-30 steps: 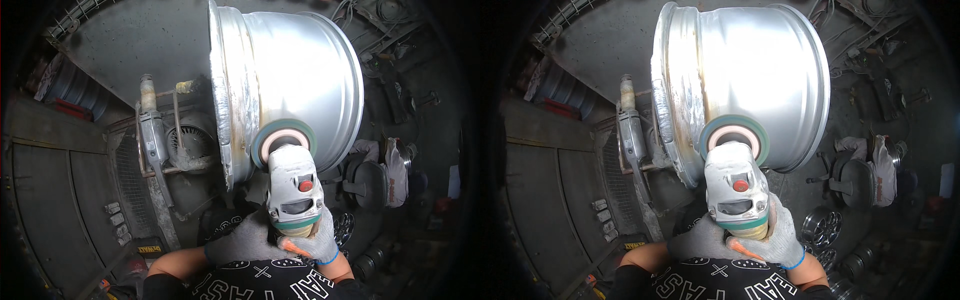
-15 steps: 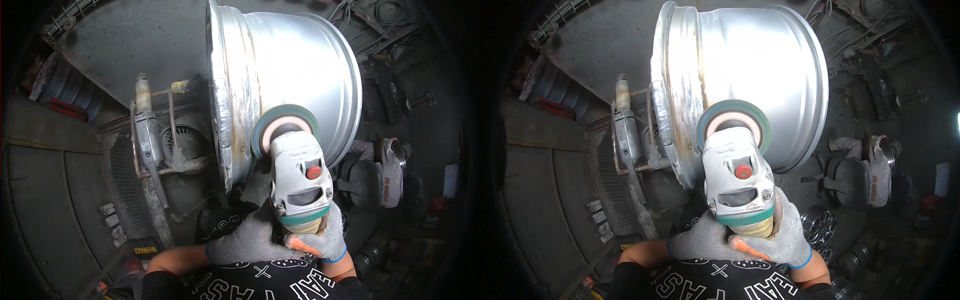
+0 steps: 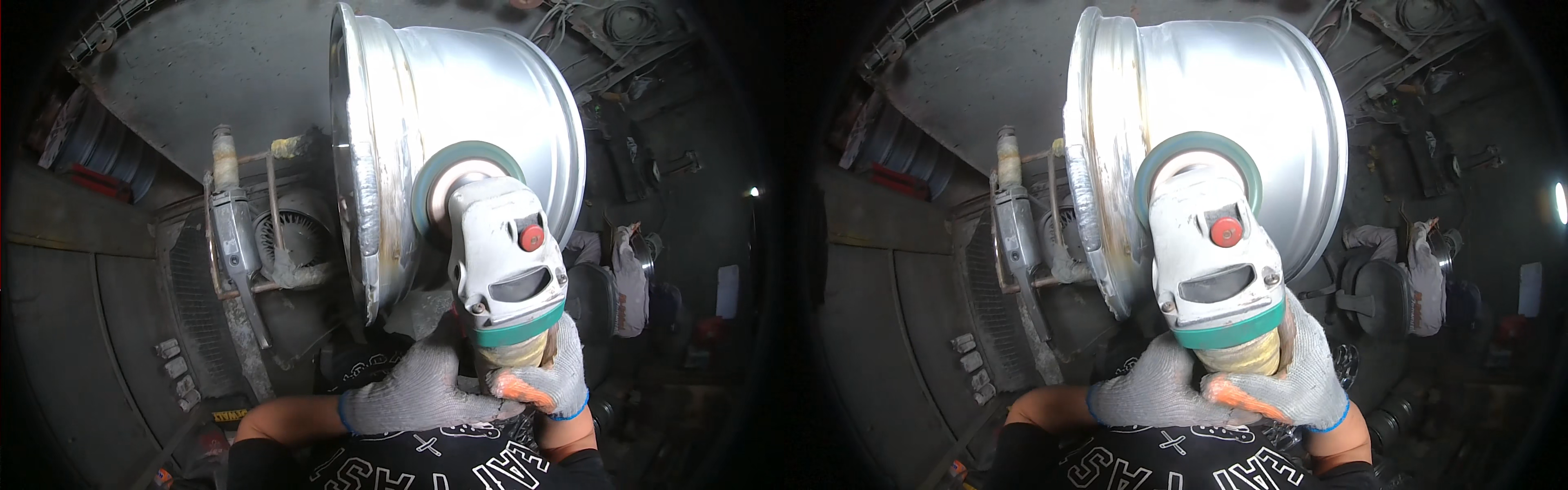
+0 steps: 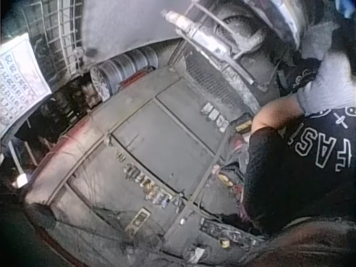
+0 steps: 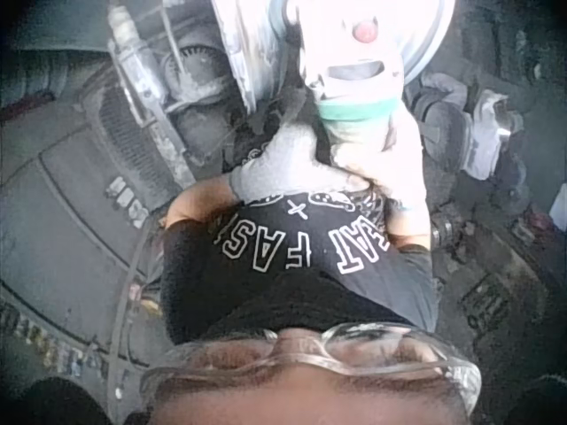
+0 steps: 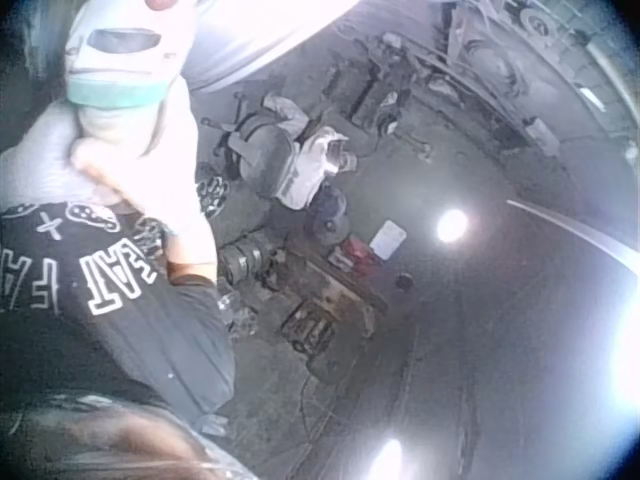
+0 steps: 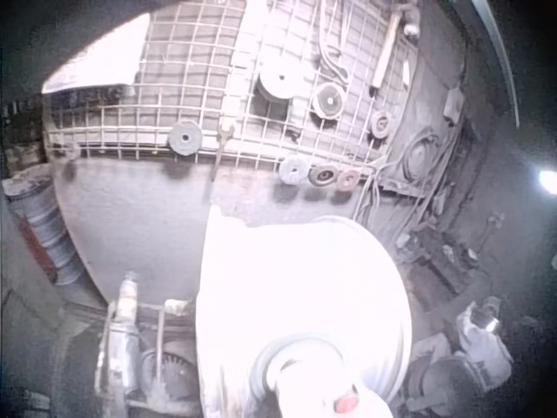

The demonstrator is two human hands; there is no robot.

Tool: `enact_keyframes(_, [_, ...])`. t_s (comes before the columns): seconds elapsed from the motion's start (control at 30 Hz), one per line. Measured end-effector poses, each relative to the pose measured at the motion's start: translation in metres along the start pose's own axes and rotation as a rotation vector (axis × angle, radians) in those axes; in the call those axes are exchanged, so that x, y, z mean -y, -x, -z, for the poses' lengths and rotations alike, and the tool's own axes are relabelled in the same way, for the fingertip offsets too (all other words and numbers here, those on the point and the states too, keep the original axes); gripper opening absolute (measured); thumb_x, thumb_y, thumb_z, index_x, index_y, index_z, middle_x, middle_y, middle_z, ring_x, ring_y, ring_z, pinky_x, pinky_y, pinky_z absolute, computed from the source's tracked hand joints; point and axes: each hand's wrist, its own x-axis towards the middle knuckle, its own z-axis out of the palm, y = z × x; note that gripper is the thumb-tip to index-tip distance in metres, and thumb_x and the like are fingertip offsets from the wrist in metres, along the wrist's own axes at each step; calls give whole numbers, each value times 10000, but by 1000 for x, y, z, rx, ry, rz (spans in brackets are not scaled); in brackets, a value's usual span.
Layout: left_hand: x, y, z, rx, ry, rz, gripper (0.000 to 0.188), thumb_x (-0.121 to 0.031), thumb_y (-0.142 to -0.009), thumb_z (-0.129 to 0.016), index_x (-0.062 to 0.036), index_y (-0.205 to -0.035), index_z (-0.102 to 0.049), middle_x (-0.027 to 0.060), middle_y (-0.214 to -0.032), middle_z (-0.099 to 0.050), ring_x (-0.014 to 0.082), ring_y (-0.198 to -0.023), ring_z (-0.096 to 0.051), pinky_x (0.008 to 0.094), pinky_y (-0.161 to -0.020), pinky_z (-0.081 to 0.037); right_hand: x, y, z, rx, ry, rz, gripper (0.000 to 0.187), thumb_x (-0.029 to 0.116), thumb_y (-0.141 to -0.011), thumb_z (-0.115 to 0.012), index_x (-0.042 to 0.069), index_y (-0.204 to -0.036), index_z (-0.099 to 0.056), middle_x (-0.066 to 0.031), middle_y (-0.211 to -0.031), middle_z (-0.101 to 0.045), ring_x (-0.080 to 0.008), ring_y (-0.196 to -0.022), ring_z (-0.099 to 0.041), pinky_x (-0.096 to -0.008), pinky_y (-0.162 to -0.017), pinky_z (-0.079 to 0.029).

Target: The person uses a power grinder to smooth the edges and surface of a metal car rim.

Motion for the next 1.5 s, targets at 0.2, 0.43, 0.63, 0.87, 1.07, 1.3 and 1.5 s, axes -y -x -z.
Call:
enact_keyframes(0.2, [-7, -6, 1, -29, 2, 22, 917, -361, -649, -824, 43, -1293, -311, 207, -1212, -447, 308, -1129, -479, 415, -947, -400, 21, -5, -5, -67, -77, -69, 873, 163, -602, -861, -36, -1311, -392, -123, -1201, -552, -171, -1100, -524, -316, -972, -393])
enact_keyframes(0.43, [-20, -17, 7, -5, -9, 5, 856, -402, -654, -812, 55, -1239, -386, 213, -1150, -496, 323, -1079, -520, 425, -917, -417, 38, -13, -4, -81, -123, -48, 824, 99, -598, -845, -44, -1289, -419, -119, -1190, -566, -173, -1100, -537, -314, -972, -401])
enact_keyframes(0.63, [-18, -30, 4, -169, 61, -187, 787, -456, -636, -810, 38, -1148, -472, 183, -1031, -559, 315, -957, -582, 424, -823, -453, 43, -21, -3, -108, -110, 26, 726, 128, -634, -811, -50, -1244, -460, -123, -1141, -594, -176, -1040, -578, -315, -941, -438])
enact_keyframes(0.87, [-27, -30, 17, -141, -176, -154, 835, -474, -632, -811, 65, -1153, -444, 190, -1032, -556, 289, -911, -597, 401, -780, -467, 51, -27, -5, -217, -96, 7, 707, 150, -643, -791, -46, -1244, -474, -126, -1129, -604, -188, -1019, -592, -313, -918, -452])
enact_keyframes(1.07, [-27, -29, 11, -56, 114, -149, 943, -404, -608, -848, 52, -1267, -350, 191, -1186, -506, 259, -1115, -526, 377, -940, -428, 23, -11, -4, -170, -344, 64, 791, 177, -602, -803, -49, -1265, -435, -141, -1181, -570, -218, -1075, -567, -342, -959, -423])
enact_keyframes(1.3, [-15, -21, 7, 106, 350, 48, 935, -205, -633, -849, -1, -1344, -276, 143, -1316, -400, 238, -1243, -416, 370, -1048, -344, 11, 2, 0, -86, -329, -56, 815, 173, -611, -826, -49, -1280, -417, -131, -1186, -565, -193, -1086, -551, -326, -966, -406])
enact_keyframes(1.5, [-6, -15, -8, 32, 396, 78, 800, -185, -620, -855, -17, -1264, -411, 112, -1229, -509, 191, -1133, -517, 338, -990, -421, -7, 10, 10, -44, -289, -82, 853, 177, -594, -851, -48, -1291, -413, -121, -1199, -558, -184, -1094, -537, -325, -970, -400])
